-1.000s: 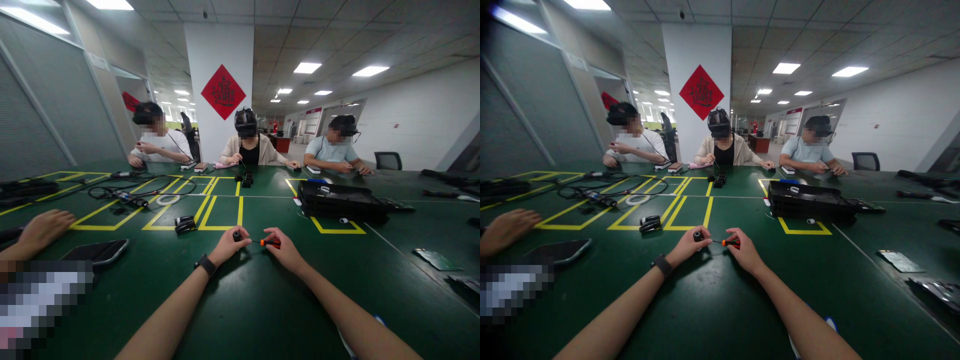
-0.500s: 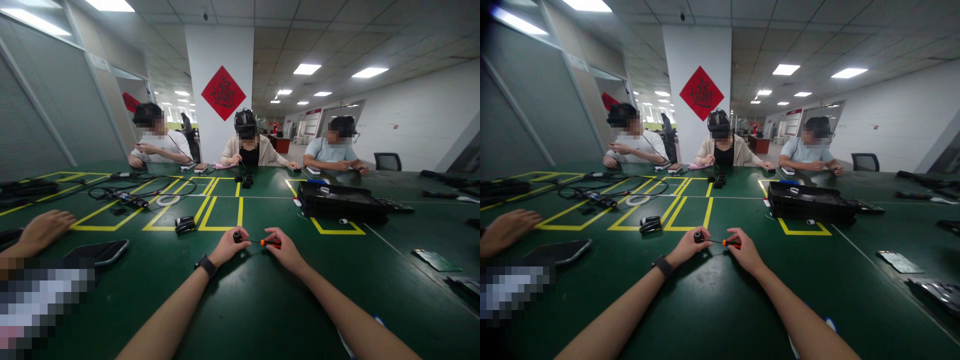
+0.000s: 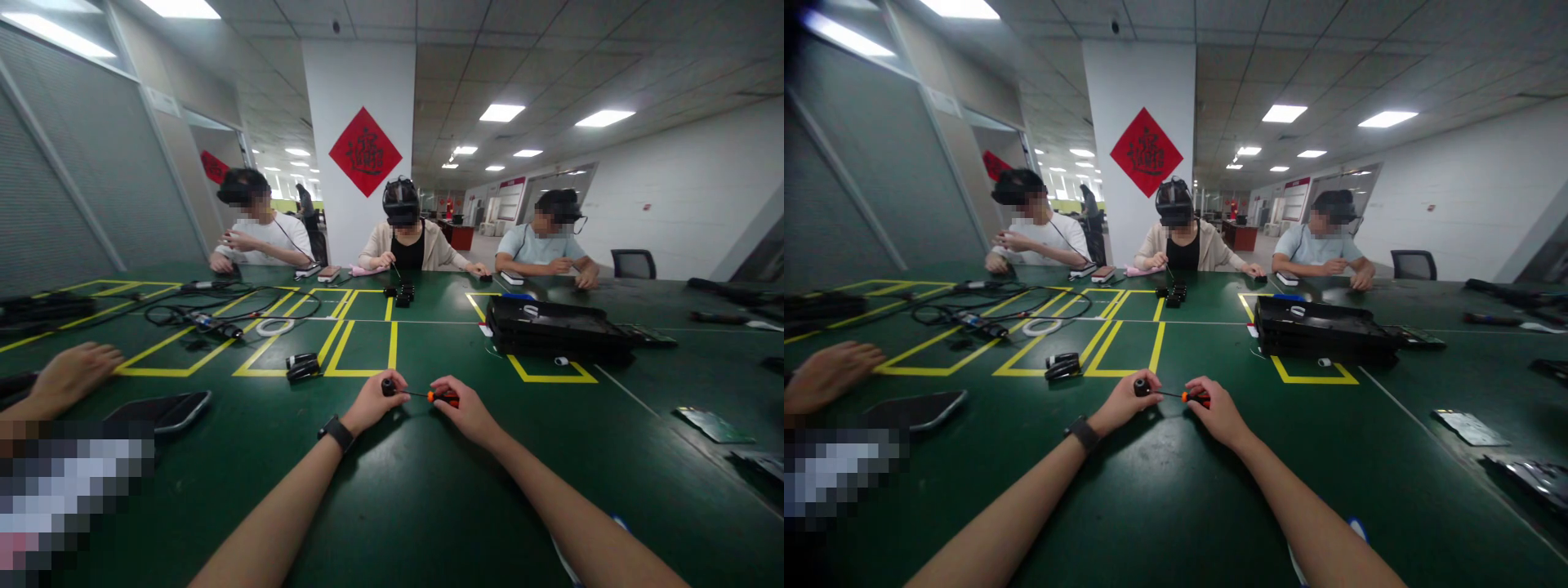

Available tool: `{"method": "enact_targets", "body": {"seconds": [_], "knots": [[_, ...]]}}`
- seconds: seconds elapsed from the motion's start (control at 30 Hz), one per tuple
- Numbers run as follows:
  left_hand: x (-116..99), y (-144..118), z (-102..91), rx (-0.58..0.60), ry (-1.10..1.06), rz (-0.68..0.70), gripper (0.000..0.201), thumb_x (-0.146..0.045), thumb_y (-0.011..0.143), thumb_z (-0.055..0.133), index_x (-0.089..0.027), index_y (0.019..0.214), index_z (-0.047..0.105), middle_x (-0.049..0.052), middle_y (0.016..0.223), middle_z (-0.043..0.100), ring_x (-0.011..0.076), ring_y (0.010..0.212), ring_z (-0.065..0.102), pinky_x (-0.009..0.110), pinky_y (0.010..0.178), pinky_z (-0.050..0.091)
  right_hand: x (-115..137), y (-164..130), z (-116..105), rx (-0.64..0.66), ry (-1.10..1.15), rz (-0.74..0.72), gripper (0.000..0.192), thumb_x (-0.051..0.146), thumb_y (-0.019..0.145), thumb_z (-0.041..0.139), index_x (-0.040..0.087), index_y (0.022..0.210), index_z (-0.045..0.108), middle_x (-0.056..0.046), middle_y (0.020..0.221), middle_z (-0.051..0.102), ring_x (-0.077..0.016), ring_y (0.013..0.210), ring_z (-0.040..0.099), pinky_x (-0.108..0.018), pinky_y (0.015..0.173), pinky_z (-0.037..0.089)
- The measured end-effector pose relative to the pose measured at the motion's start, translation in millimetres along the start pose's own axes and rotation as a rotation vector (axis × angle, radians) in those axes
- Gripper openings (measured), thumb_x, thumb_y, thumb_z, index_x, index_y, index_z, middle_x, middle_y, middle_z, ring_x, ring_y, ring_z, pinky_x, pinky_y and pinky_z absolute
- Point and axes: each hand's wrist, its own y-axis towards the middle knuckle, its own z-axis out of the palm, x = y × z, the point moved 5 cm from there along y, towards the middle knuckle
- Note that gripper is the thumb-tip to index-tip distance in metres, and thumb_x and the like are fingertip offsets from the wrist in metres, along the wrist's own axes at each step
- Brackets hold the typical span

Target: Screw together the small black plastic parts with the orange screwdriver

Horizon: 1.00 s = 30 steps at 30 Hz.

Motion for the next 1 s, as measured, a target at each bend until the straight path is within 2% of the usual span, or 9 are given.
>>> {"method": "enact_targets", "body": {"seconds": [0.27, 0.43, 0.63, 0.8, 0.87, 1.0], "knots": [[2.7, 0.3, 0.2, 0.001, 0.001, -0.002, 0.023, -0.028, 0.065, 0.066, -0.015, 0.081, 0.056, 0.000, 0.076, 0.059, 0.0122, 0.070, 0.055, 0.025, 0.068, 0.041, 2.4, 0.0, 0.1, 0.007, -0.032, -0.035, 0.023, 0.024, 0.076, 0.056, 0.019, 0.098, 0.057, -0.004, 0.096, 0.057, -0.0157, 0.091, 0.053, -0.032, 0.085, 0.040], [3.0, 1.0, 0.2, -0.004, -0.001, -0.005, 0.022, -0.027, 0.064, 0.067, -0.015, 0.080, 0.056, 0.000, 0.076, 0.060, 0.0121, 0.070, 0.054, 0.025, 0.067, 0.041, 6.9, 1.4, 2.1, 0.052, -0.139, -0.071, 0.018, 0.027, 0.083, 0.046, 0.018, 0.087, 0.062, -0.005, 0.090, 0.058, -0.0166, 0.089, 0.051, -0.032, 0.083, 0.039], [-1.5, 0.0, 0.6, -0.001, -0.013, -0.011, 0.022, -0.026, 0.064, 0.066, -0.015, 0.080, 0.056, 0.000, 0.076, 0.059, 0.0122, 0.070, 0.055, 0.026, 0.068, 0.042, 8.4, -0.8, 2.5, 0.030, -0.149, -0.059, 0.017, 0.026, 0.076, 0.056, 0.019, 0.091, 0.058, -0.004, 0.091, 0.056, -0.0173, 0.087, 0.050, -0.031, 0.078, 0.040], [-3.8, -0.7, 0.0, -0.005, 0.002, -0.014, 0.021, -0.025, 0.064, 0.066, -0.015, 0.079, 0.056, 0.000, 0.076, 0.059, 0.0124, 0.071, 0.055, 0.026, 0.068, 0.042, 8.9, -0.2, 4.4, 0.077, -0.159, -0.073, 0.019, 0.024, 0.084, 0.044, 0.019, 0.088, 0.061, -0.005, 0.090, 0.057, -0.0174, 0.089, 0.050, -0.032, 0.082, 0.038], [-3.7, -0.8, -0.2, -0.009, 0.009, -0.016, 0.020, -0.025, 0.064, 0.066, -0.015, 0.079, 0.056, 0.000, 0.076, 0.059, 0.0124, 0.071, 0.055, 0.026, 0.068, 0.042, 8.4, -0.2, 4.5, 0.065, -0.164, -0.076, 0.019, 0.023, 0.084, 0.043, 0.018, 0.085, 0.061, -0.005, 0.088, 0.057, -0.0171, 0.087, 0.050, -0.032, 0.081, 0.038], [-3.1, -0.6, -0.5, -0.013, 0.013, -0.013, 0.021, -0.026, 0.064, 0.066, -0.015, 0.080, 0.057, 0.000, 0.076, 0.060, 0.0122, 0.070, 0.055, 0.025, 0.067, 0.041, 7.6, -1.2, 4.0, 0.010, -0.140, -0.068, 0.014, 0.023, 0.079, 0.050, 0.018, 0.090, 0.058, -0.004, 0.090, 0.056, -0.0165, 0.085, 0.051, -0.030, 0.077, 0.040]]}}
